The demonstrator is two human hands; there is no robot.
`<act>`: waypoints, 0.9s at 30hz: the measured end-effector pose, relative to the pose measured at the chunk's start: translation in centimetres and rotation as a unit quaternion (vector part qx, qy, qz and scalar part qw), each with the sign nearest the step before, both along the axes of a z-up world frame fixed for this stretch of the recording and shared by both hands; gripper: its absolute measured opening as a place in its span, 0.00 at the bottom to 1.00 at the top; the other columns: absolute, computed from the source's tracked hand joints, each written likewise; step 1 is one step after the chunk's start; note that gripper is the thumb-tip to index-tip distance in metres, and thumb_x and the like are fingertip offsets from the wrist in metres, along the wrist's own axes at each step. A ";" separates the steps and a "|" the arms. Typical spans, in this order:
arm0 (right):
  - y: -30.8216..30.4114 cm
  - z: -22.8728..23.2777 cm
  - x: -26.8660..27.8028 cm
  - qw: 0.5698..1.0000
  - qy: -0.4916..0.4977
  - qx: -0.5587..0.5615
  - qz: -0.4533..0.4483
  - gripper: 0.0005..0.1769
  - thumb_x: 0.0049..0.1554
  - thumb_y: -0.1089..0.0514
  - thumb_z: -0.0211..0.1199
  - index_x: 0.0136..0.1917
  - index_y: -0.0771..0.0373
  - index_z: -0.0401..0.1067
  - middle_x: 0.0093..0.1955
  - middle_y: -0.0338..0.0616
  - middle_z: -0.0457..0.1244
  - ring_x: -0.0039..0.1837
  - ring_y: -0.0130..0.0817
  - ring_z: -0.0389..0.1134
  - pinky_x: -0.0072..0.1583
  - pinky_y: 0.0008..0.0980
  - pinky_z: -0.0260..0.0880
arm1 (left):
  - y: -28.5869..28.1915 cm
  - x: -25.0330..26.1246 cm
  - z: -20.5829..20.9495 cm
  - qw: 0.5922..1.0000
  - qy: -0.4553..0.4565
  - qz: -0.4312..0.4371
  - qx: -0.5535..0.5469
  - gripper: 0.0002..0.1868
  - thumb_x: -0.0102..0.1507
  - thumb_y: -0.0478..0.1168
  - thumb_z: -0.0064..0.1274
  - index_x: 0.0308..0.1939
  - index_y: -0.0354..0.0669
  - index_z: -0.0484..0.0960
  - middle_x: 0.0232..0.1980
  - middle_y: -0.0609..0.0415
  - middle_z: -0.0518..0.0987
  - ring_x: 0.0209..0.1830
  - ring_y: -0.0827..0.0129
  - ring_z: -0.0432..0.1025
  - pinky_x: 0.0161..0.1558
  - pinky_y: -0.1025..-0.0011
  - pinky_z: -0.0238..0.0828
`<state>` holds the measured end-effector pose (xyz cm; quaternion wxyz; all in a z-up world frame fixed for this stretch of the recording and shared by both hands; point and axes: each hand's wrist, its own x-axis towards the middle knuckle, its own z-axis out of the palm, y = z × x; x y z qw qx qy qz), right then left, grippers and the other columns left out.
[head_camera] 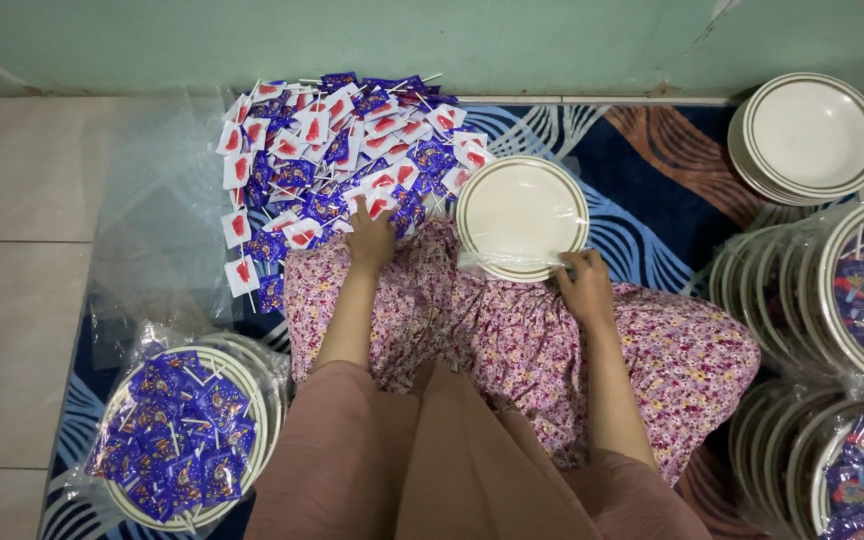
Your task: The person places condiment packets onto a plate, covers the plate with a plastic bag, and then arranges more condiment packets on top of the plastic film.
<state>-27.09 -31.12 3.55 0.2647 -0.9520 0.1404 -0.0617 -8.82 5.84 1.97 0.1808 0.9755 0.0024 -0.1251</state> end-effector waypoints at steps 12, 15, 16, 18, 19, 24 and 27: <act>1.0 2.3 -0.2 0.998 -0.025 0.007 -0.049 0.23 0.58 0.50 0.68 0.66 0.52 0.72 0.67 0.53 0.56 0.62 0.64 0.68 0.62 0.57 0.73 | 1.1 2.5 -5.6 0.925 -0.325 0.026 -0.197 0.13 0.69 0.40 0.50 0.53 0.38 0.82 0.50 0.44 0.76 0.50 0.44 0.75 0.51 0.52 0.74; 0.2 1.0 0.0 0.990 -0.097 -0.083 -0.065 0.22 0.53 0.46 0.74 0.57 0.55 0.74 0.58 0.50 0.59 0.57 0.58 0.70 0.56 0.51 0.75 | -1.9 0.3 -3.0 0.911 -0.287 0.032 -0.293 0.16 0.71 0.50 0.52 0.53 0.42 0.83 0.48 0.46 0.80 0.54 0.48 0.74 0.56 0.54 0.71; 0.0 0.9 0.1 0.990 -0.095 -0.081 -0.068 0.22 0.53 0.46 0.74 0.57 0.55 0.74 0.58 0.50 0.59 0.57 0.58 0.70 0.56 0.51 0.75 | -2.5 -2.5 2.8 0.908 -0.313 0.056 -0.273 0.16 0.71 0.50 0.52 0.53 0.42 0.83 0.48 0.46 0.80 0.54 0.48 0.74 0.56 0.54 0.71; -0.3 0.8 0.5 0.978 -0.141 -0.141 -0.066 0.20 0.50 0.43 0.75 0.48 0.56 0.75 0.50 0.47 0.58 0.52 0.54 0.69 0.51 0.47 0.73 | -6.6 -7.9 13.3 0.638 0.206 0.164 -0.723 0.07 0.69 0.41 0.53 0.41 0.43 0.83 0.31 0.58 0.77 0.35 0.70 0.75 0.47 0.79 0.68; -0.2 0.4 0.4 0.978 -0.140 -0.141 -0.067 0.20 0.50 0.43 0.75 0.48 0.56 0.75 0.50 0.47 0.58 0.52 0.54 0.69 0.51 0.47 0.73 | -7.3 -9.2 13.1 0.639 0.208 0.164 -0.722 0.07 0.69 0.41 0.53 0.41 0.43 0.83 0.31 0.58 0.77 0.35 0.70 0.75 0.47 0.79 0.68; 0.2 -0.1 0.2 0.985 -0.134 -0.085 -0.062 0.16 0.59 0.43 0.70 0.50 0.55 0.75 0.42 0.47 0.64 0.46 0.51 0.72 0.48 0.45 0.73 | -12.1 -11.1 3.8 0.900 0.098 -0.270 -0.328 0.22 0.67 0.52 0.54 0.56 0.41 0.84 0.51 0.34 0.83 0.59 0.38 0.74 0.60 0.49 0.69; 0.4 0.1 0.2 0.983 -0.159 -0.086 -0.042 0.16 0.60 0.45 0.70 0.53 0.57 0.74 0.43 0.48 0.67 0.47 0.49 0.73 0.48 0.43 0.73 | -14.5 -10.6 0.1 0.915 0.099 -0.219 -0.324 0.26 0.66 0.62 0.51 0.53 0.48 0.86 0.50 0.46 0.85 0.58 0.50 0.76 0.59 0.54 0.71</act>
